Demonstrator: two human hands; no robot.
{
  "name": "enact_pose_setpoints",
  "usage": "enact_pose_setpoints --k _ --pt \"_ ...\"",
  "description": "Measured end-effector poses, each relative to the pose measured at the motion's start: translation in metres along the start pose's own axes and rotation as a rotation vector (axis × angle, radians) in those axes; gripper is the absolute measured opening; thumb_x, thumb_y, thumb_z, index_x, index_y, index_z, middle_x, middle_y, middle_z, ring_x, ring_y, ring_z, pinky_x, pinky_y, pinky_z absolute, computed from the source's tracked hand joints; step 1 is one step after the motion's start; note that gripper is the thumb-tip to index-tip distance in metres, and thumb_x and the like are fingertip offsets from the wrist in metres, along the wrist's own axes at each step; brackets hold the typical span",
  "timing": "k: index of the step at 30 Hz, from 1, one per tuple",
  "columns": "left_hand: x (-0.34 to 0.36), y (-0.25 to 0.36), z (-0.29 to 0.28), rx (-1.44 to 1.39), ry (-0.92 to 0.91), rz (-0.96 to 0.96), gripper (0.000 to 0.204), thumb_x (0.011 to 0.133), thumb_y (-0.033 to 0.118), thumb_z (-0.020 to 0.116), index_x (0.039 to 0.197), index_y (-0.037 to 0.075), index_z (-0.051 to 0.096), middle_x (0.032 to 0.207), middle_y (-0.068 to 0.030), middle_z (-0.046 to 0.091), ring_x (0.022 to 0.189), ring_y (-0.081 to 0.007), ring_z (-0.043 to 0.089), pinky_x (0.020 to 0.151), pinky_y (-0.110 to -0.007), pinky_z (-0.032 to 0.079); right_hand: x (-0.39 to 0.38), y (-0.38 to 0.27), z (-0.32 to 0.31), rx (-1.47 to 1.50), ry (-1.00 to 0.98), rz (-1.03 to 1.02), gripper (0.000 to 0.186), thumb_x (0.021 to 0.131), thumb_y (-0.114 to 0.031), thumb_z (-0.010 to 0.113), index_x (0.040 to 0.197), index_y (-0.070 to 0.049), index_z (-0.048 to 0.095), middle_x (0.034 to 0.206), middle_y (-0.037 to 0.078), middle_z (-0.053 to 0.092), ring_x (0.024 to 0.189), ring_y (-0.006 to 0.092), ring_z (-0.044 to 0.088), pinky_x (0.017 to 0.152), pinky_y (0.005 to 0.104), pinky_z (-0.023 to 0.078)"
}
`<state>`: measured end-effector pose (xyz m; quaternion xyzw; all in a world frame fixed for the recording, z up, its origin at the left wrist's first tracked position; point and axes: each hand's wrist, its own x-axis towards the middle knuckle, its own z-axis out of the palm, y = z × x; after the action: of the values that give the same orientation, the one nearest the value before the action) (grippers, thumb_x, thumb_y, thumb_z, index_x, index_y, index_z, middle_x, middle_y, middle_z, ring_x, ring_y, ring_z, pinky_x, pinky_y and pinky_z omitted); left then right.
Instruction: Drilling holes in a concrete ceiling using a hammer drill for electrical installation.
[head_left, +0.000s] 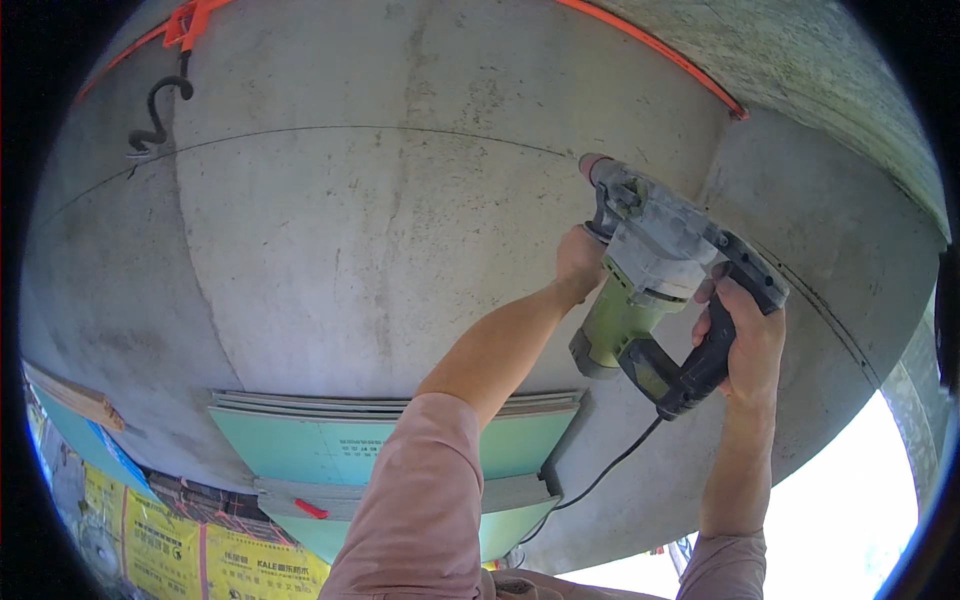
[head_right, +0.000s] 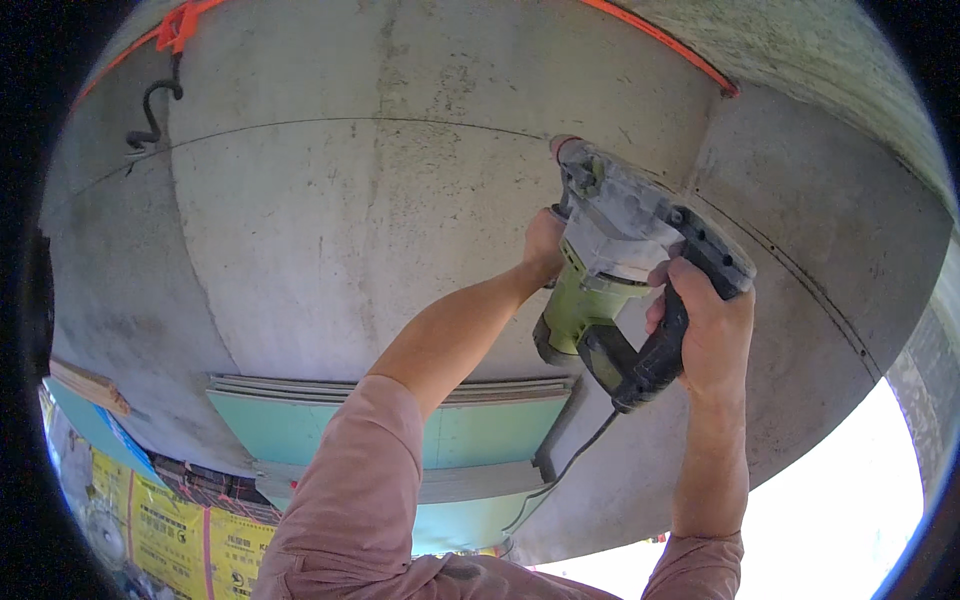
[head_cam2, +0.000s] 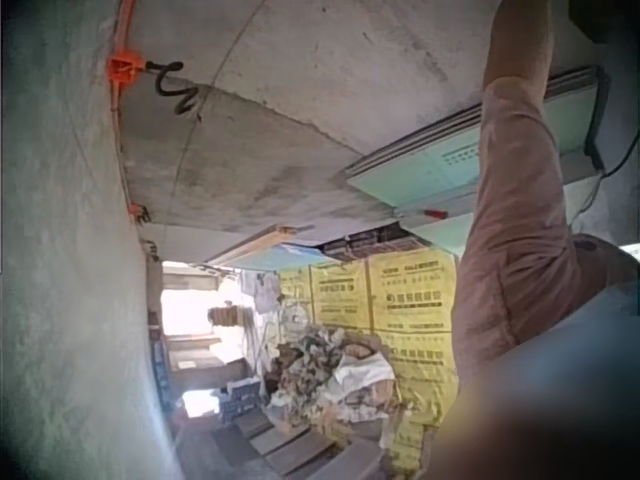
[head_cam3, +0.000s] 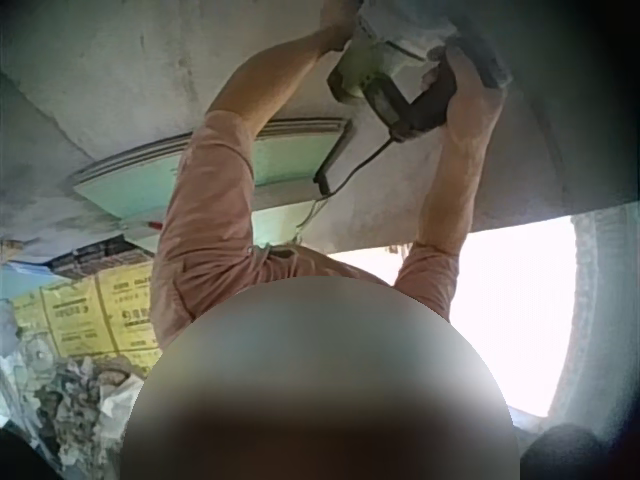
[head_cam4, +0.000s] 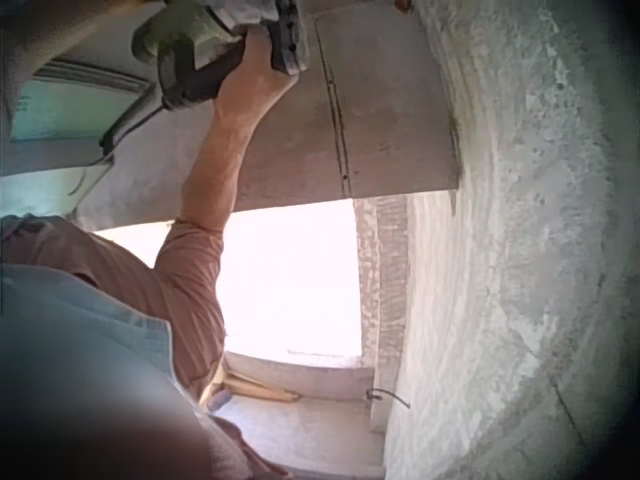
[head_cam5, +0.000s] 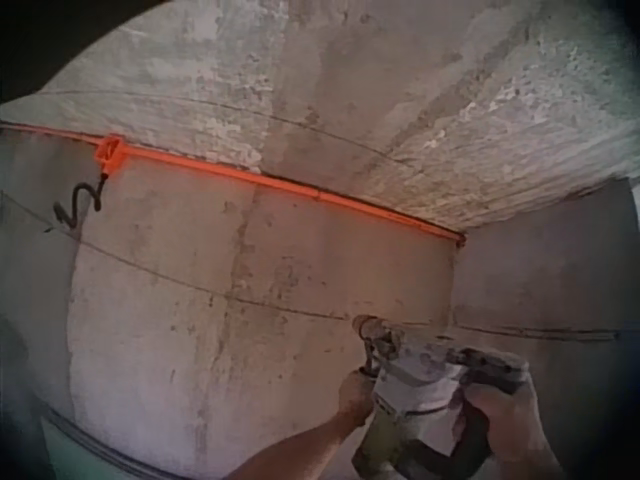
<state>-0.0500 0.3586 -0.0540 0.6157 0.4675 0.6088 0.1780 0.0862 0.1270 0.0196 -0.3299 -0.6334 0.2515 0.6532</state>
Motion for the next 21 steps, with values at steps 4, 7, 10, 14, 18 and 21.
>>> enact_pose_setpoints --k 4,7,10,14,18,21 --pt "0.011 -0.012 0.003 -0.004 -0.010 -0.008 0.035 0.077 0.029 0.074 0.094 -0.001 0.070 0.097 -0.0280 0.068 0.099 -0.0436 0.065 0.081 -0.048 0.054 -0.006 0.007 0.000 0.052 0.034 -0.001 0.017 0.088 -0.013 0.061 0.099 0.000 0.060 0.079 0.010 0.064 0.052 0.0136 0.058 0.045 0.0279 0.047" --pt "0.011 -0.024 0.008 0.032 -0.024 -0.050 0.033 0.078 0.028 0.073 0.095 0.000 0.070 0.097 -0.0280 0.068 0.100 -0.0432 0.065 0.082 -0.048 0.054 -0.006 0.009 0.001 0.036 0.021 0.027 0.020 0.088 -0.015 0.061 0.100 0.000 0.060 0.078 0.009 0.062 0.053 0.0140 0.058 0.046 0.0280 0.048" --pt "0.007 -0.018 0.013 -0.048 -0.081 0.026 0.029 0.080 0.026 0.071 0.096 0.001 0.070 0.098 -0.0276 0.068 0.099 -0.0433 0.065 0.080 -0.049 0.055 -0.003 0.008 -0.002 -0.007 0.038 0.037 0.019 0.087 -0.015 0.061 0.100 0.000 0.060 0.076 0.009 0.061 0.052 0.0140 0.057 0.046 0.0280 0.048" --pt "0.004 -0.011 0.026 -0.189 -0.030 -0.024 0.030 0.082 0.027 0.069 0.097 0.001 0.070 0.096 -0.0277 0.068 0.093 -0.0442 0.066 0.076 -0.048 0.055 0.003 0.009 -0.010 -0.072 -0.003 -0.007 0.019 0.087 -0.015 0.062 0.099 -0.001 0.059 0.076 0.008 0.061 0.052 0.0140 0.057 0.046 0.0277 0.048" --pt "0.003 -0.009 0.027 -0.270 0.034 0.012 0.034 0.082 0.031 0.069 0.096 0.000 0.070 0.094 -0.0285 0.068 0.091 -0.0444 0.067 0.075 -0.048 0.054 0.004 0.008 -0.005 -0.125 -0.049 -0.037 0.021 0.088 -0.016 0.062 0.101 0.000 0.059 0.076 0.008 0.061 0.052 0.0137 0.057 0.046 0.0267 0.047" --pt "0.003 -0.006 0.030 -0.286 0.000 -0.013 0.031 0.081 0.029 0.068 0.095 0.001 0.070 0.094 -0.0286 0.067 0.093 -0.0442 0.066 0.078 -0.049 0.053 0.004 0.006 -0.007 -0.156 -0.041 -0.062 0.023 0.088 -0.017 0.062 0.103 0.000 0.059 0.078 0.009 0.061 0.052 0.0136 0.057 0.045 0.0264 0.047"
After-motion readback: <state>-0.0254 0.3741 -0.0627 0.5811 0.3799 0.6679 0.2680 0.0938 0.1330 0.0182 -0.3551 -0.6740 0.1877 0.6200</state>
